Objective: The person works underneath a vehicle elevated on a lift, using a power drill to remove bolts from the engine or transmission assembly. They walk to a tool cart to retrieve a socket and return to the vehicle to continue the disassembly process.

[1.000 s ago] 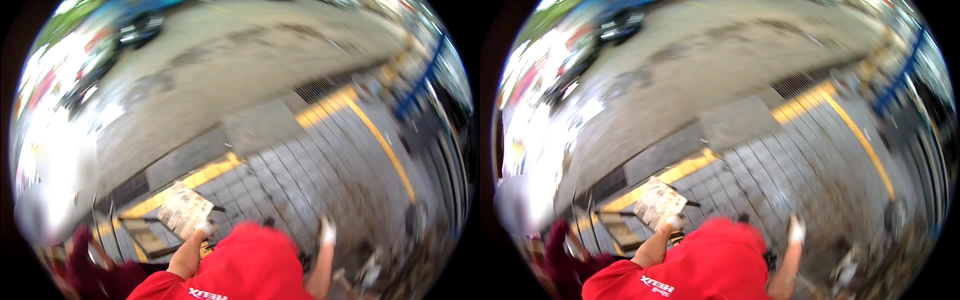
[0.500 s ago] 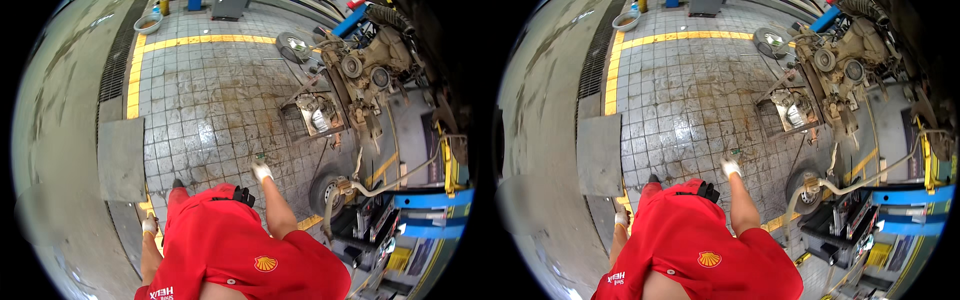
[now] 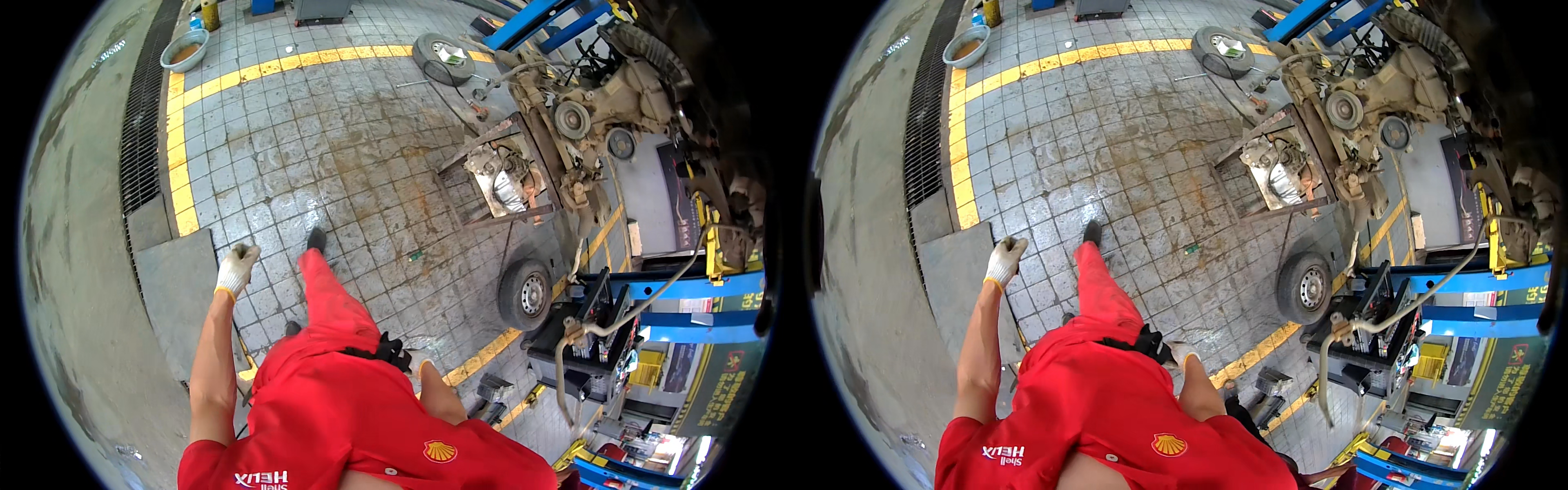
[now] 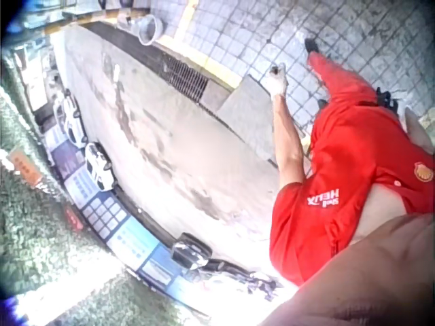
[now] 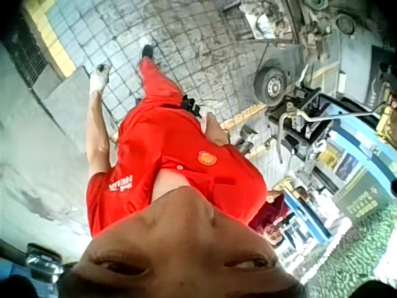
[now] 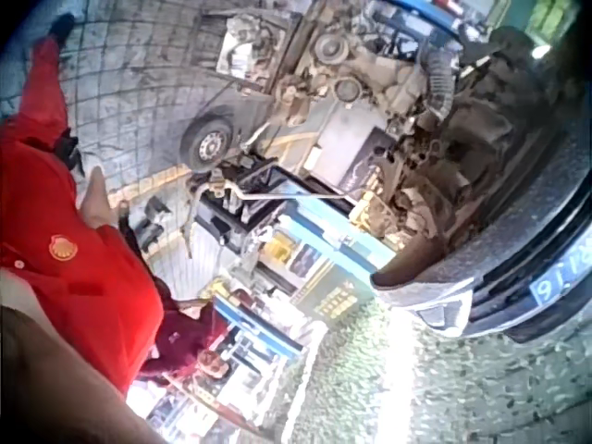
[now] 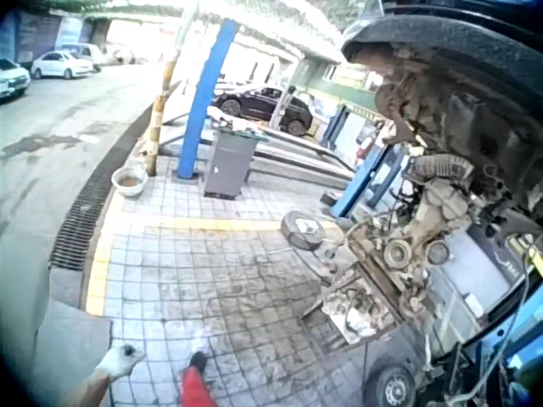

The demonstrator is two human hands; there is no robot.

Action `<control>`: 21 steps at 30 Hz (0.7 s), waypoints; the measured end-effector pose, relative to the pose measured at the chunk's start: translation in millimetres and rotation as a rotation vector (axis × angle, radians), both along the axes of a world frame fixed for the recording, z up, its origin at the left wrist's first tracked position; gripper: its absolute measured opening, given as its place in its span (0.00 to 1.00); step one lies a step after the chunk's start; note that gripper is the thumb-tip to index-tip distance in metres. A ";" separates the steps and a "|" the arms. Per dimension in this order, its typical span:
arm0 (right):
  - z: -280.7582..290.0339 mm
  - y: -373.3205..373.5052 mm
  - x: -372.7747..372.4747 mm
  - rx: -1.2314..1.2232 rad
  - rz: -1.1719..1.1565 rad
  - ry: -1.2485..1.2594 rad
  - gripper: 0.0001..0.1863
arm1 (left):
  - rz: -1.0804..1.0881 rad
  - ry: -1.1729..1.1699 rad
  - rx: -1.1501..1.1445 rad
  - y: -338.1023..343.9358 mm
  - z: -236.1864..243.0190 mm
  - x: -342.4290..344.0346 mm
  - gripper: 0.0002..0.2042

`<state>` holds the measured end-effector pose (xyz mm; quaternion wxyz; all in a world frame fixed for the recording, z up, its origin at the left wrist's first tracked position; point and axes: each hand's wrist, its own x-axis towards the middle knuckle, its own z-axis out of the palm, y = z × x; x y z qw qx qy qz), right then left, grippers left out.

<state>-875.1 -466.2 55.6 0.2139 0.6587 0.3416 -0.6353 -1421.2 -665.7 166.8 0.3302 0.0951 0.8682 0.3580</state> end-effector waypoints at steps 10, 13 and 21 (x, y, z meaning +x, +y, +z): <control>-3.6 233.3 -247.9 0.259 0.328 0.081 0.19 | 0.096 0.009 -0.422 1.5 -78.6 -124.6 0.28; 15.8 323.1 -324.7 0.667 0.394 0.264 0.23 | 0.309 -0.131 -0.572 -33.5 -113.2 -139.4 0.29; 90.0 460.2 -497.5 0.834 0.483 0.347 0.25 | 0.097 -0.393 -0.463 34.7 -142.2 -155.1 0.27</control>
